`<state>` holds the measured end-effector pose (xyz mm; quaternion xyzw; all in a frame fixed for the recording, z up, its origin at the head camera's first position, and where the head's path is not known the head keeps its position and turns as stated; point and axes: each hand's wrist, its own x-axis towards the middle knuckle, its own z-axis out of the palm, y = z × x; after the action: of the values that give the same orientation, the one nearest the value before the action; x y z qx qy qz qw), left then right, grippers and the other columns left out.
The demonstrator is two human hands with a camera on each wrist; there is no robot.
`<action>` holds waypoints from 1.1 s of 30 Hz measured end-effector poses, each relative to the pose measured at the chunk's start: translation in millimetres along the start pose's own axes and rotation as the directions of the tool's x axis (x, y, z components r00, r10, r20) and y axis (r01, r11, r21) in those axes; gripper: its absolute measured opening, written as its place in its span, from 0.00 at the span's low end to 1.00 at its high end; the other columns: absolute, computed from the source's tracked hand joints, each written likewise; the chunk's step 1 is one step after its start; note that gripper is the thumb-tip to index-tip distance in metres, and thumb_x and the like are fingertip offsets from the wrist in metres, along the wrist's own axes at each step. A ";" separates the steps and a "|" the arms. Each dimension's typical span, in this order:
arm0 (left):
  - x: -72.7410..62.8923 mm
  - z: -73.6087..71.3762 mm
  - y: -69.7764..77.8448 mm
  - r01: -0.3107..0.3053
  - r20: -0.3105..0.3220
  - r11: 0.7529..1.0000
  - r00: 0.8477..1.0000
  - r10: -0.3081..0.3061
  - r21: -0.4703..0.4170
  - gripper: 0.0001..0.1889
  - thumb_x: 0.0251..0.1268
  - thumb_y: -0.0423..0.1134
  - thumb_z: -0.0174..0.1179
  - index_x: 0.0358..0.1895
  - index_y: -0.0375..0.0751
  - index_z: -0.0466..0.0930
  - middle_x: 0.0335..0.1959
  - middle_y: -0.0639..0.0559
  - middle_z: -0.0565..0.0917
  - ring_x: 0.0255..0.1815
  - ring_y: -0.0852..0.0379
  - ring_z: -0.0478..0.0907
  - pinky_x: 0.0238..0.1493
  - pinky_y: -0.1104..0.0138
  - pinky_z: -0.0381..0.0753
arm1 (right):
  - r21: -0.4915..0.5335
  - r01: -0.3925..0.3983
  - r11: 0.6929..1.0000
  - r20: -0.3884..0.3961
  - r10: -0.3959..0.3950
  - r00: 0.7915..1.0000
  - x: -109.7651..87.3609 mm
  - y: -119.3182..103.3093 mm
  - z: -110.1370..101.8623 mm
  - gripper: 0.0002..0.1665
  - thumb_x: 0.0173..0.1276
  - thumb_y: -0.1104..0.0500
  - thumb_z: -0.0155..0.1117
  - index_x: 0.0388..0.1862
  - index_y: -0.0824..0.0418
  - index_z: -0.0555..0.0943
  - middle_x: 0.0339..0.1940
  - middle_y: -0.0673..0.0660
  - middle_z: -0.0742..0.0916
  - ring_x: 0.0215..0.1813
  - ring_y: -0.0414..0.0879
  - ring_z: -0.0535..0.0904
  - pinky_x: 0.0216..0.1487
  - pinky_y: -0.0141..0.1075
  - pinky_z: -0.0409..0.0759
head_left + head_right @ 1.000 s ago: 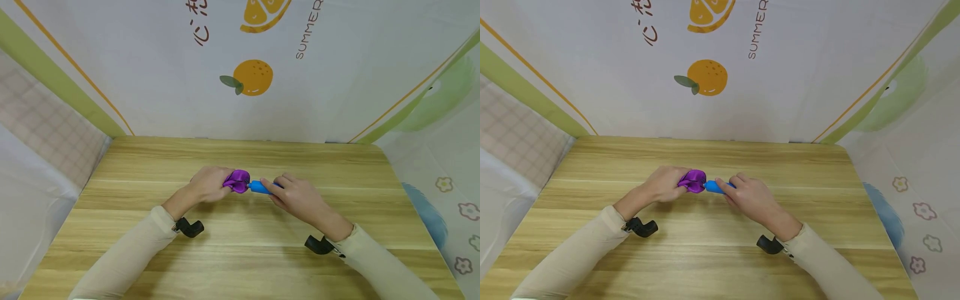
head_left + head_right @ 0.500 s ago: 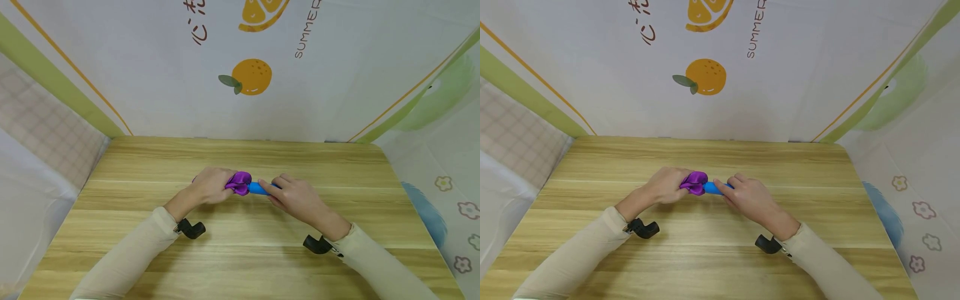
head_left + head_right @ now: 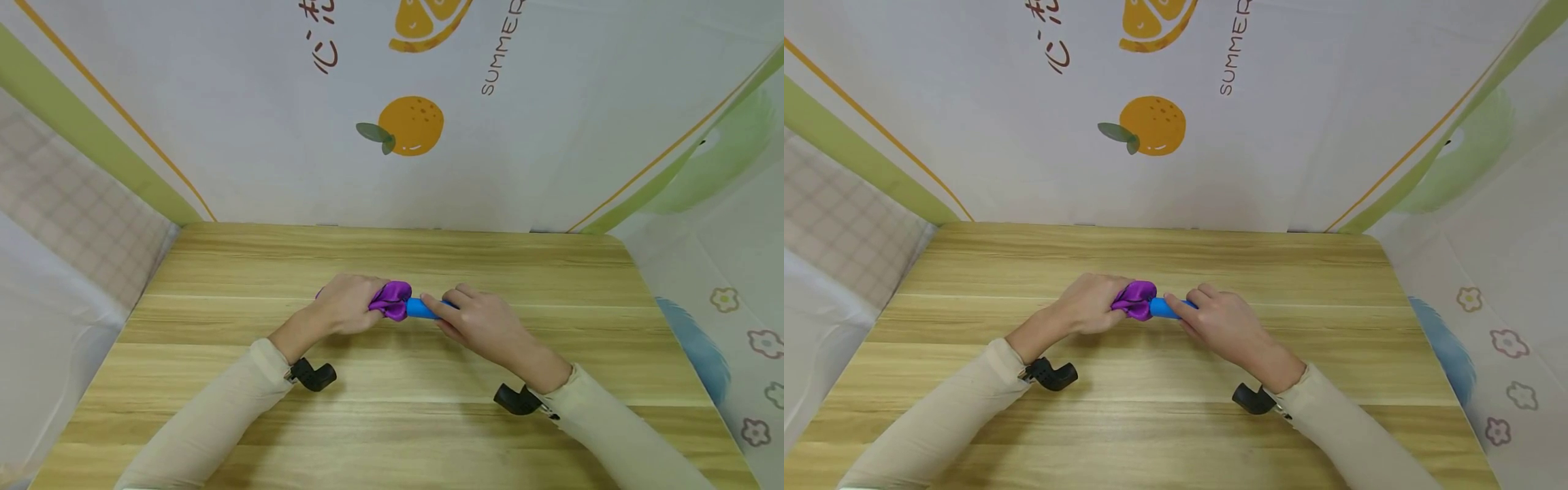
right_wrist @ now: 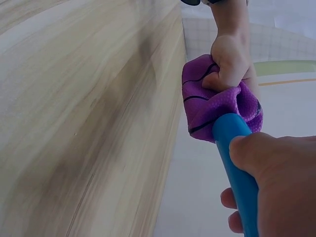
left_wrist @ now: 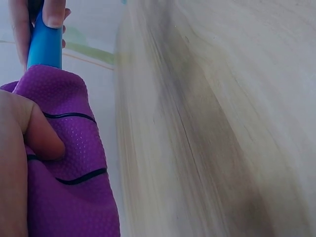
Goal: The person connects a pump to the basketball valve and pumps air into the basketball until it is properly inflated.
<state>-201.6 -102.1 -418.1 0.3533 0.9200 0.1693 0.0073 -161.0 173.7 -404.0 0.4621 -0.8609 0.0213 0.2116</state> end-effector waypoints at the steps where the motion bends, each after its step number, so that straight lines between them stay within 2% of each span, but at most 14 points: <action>1: -0.2 0.1 -0.3 0.000 0.000 1.000 1.000 0.000 -0.003 0.08 0.54 0.40 0.61 0.27 0.50 0.70 0.18 0.60 0.67 0.19 0.64 0.62 0.22 0.68 0.62 | -0.001 0.001 1.000 -0.001 -0.001 1.000 0.4 -0.2 0.1 0.30 0.60 0.54 0.79 0.62 0.57 0.84 0.37 0.54 0.87 0.37 0.47 0.82 0.31 0.36 0.82; 6: -1.5 0.4 -2.2 0.002 0.008 1.000 1.000 -0.002 0.001 0.08 0.52 0.41 0.62 0.29 0.50 0.70 0.19 0.60 0.68 0.19 0.64 0.63 0.22 0.68 0.63 | 0.009 0.014 1.000 0.000 -0.014 1.000 2.7 -0.1 0.3 0.28 0.62 0.54 0.77 0.62 0.57 0.84 0.37 0.53 0.87 0.37 0.46 0.82 0.32 0.35 0.82; 10: -1.5 0.5 -4.6 -0.011 0.016 1.000 1.000 0.011 0.001 0.14 0.50 0.45 0.67 0.38 0.49 0.74 0.25 0.61 0.73 0.25 0.62 0.68 0.26 0.67 0.68 | 0.052 0.012 0.999 0.001 -0.012 1.000 2.5 3.0 0.7 0.28 0.62 0.55 0.77 0.61 0.57 0.84 0.37 0.53 0.87 0.38 0.47 0.83 0.34 0.36 0.83; 13: -0.4 0.8 -7.3 -0.014 0.011 1.000 1.000 0.014 -0.024 0.24 0.49 0.47 0.72 0.50 0.46 0.76 0.35 0.59 0.78 0.33 0.60 0.74 0.33 0.64 0.75 | 0.075 0.005 0.997 -0.003 -0.004 1.000 1.8 5.8 0.5 0.29 0.60 0.56 0.78 0.62 0.57 0.84 0.37 0.52 0.87 0.38 0.47 0.82 0.34 0.36 0.83; 16: -0.1 1.3 -10.4 -0.008 0.013 0.999 1.000 0.009 -0.050 0.36 0.49 0.46 0.75 0.63 0.44 0.73 0.48 0.54 0.82 0.44 0.57 0.79 0.43 0.60 0.80 | 0.074 0.009 0.997 -0.003 -0.009 1.000 1.5 7.3 0.9 0.29 0.60 0.56 0.78 0.62 0.57 0.84 0.37 0.52 0.87 0.37 0.46 0.82 0.34 0.36 0.82; 18: -0.6 2.1 -11.8 -0.006 0.014 0.998 1.000 0.007 -0.058 0.43 0.50 0.48 0.76 0.71 0.45 0.68 0.56 0.50 0.81 0.50 0.54 0.80 0.47 0.57 0.81 | 0.071 0.012 0.997 -0.001 -0.012 1.000 1.5 7.6 2.1 0.29 0.60 0.56 0.78 0.61 0.58 0.84 0.37 0.52 0.87 0.37 0.46 0.82 0.34 0.36 0.82; 21: -1.4 3.9 -11.9 -0.023 0.000 0.997 1.000 0.023 -0.071 0.49 0.52 0.51 0.76 0.77 0.52 0.61 0.65 0.47 0.77 0.56 0.50 0.80 0.47 0.54 0.83 | 0.069 0.006 0.998 -0.004 -0.006 1.000 1.2 7.1 2.8 0.28 0.60 0.56 0.78 0.61 0.58 0.85 0.37 0.53 0.87 0.37 0.47 0.82 0.34 0.36 0.83; 23: -1.9 4.9 -10.4 -0.048 -0.015 0.997 0.999 0.048 -0.066 0.48 0.53 0.52 0.76 0.78 0.57 0.60 0.66 0.48 0.76 0.56 0.50 0.79 0.45 0.53 0.83 | 0.070 0.001 0.998 -0.007 0.000 1.000 1.8 6.6 2.7 0.28 0.61 0.56 0.78 0.60 0.58 0.85 0.37 0.53 0.87 0.37 0.47 0.82 0.34 0.37 0.83; 25: -2.1 5.9 -8.5 -0.067 -0.024 0.996 0.998 0.066 -0.060 0.45 0.55 0.50 0.76 0.77 0.57 0.63 0.65 0.49 0.75 0.56 0.51 0.79 0.44 0.54 0.83 | 0.071 -0.005 0.997 -0.009 0.006 1.000 2.8 6.3 1.9 0.27 0.61 0.55 0.78 0.60 0.58 0.85 0.37 0.53 0.88 0.38 0.47 0.83 0.34 0.37 0.83; 30: -1.7 7.8 -6.9 -0.072 -0.032 0.996 0.997 0.070 -0.059 0.36 0.55 0.41 0.76 0.69 0.47 0.72 0.60 0.48 0.77 0.55 0.50 0.79 0.53 0.54 0.81 | 0.071 -0.015 0.997 -0.022 0.017 1.000 4.0 6.8 1.8 0.28 0.61 0.55 0.78 0.61 0.58 0.85 0.37 0.54 0.88 0.38 0.48 0.83 0.33 0.37 0.84; 33: -1.4 8.9 -8.1 -0.070 -0.040 0.996 0.997 0.068 -0.055 0.32 0.56 0.39 0.74 0.66 0.43 0.75 0.57 0.48 0.79 0.52 0.51 0.79 0.53 0.54 0.80 | 0.074 -0.021 0.997 -0.034 0.024 0.999 3.7 7.2 1.3 0.28 0.61 0.56 0.78 0.61 0.58 0.85 0.38 0.54 0.88 0.38 0.48 0.84 0.33 0.37 0.84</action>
<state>-204.6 -105.9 -429.3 0.3811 0.9022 0.2018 -0.0061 -169.1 174.6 -402.6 0.4596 -0.8608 0.0634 0.2091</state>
